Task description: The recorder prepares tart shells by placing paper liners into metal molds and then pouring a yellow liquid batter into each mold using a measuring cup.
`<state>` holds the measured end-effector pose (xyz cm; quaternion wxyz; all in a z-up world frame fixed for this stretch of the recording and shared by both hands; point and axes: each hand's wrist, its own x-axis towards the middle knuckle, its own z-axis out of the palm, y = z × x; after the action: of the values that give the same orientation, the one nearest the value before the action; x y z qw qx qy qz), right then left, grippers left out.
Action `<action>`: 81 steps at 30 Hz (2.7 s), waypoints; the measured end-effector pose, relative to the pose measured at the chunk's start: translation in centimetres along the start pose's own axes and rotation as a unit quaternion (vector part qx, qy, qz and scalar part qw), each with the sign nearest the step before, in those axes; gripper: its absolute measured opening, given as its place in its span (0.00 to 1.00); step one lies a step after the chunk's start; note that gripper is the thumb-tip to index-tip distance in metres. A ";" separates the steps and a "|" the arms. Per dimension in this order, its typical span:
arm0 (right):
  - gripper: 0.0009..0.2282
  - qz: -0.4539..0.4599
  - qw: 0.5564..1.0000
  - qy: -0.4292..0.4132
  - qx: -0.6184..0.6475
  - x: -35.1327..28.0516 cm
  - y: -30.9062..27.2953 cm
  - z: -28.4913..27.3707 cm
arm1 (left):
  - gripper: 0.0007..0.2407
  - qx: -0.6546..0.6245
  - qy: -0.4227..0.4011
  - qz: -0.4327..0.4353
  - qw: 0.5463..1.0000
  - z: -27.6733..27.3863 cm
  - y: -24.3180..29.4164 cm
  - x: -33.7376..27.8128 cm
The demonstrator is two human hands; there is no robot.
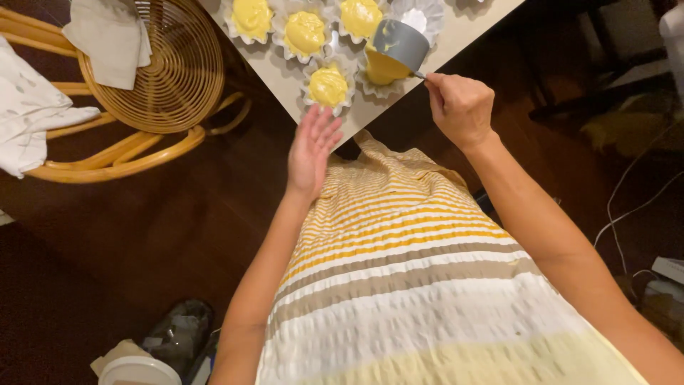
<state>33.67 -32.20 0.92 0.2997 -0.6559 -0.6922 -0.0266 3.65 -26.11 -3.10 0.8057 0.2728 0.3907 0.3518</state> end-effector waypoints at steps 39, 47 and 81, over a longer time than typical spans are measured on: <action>0.02 0.119 0.980 0.036 0.154 2.0 10.3 1.5 | 0.35 -0.130 -0.016 -0.182 0.975 4.3 -1.7 1.0; 0.06 0.038 0.997 0.065 0.013 0.6 8.5 3.1 | 0.34 -0.093 -0.023 -0.158 0.983 3.7 -2.0 0.1; 0.03 0.204 0.968 0.144 -0.022 -0.8 3.3 7.3 | 0.29 0.001 -0.140 -0.159 0.977 -3.2 5.8 5.0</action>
<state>33.89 -29.34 -6.65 0.3811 -0.7792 -0.4921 -0.0745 1.17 -18.22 -2.90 0.8979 0.2542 0.3126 0.1772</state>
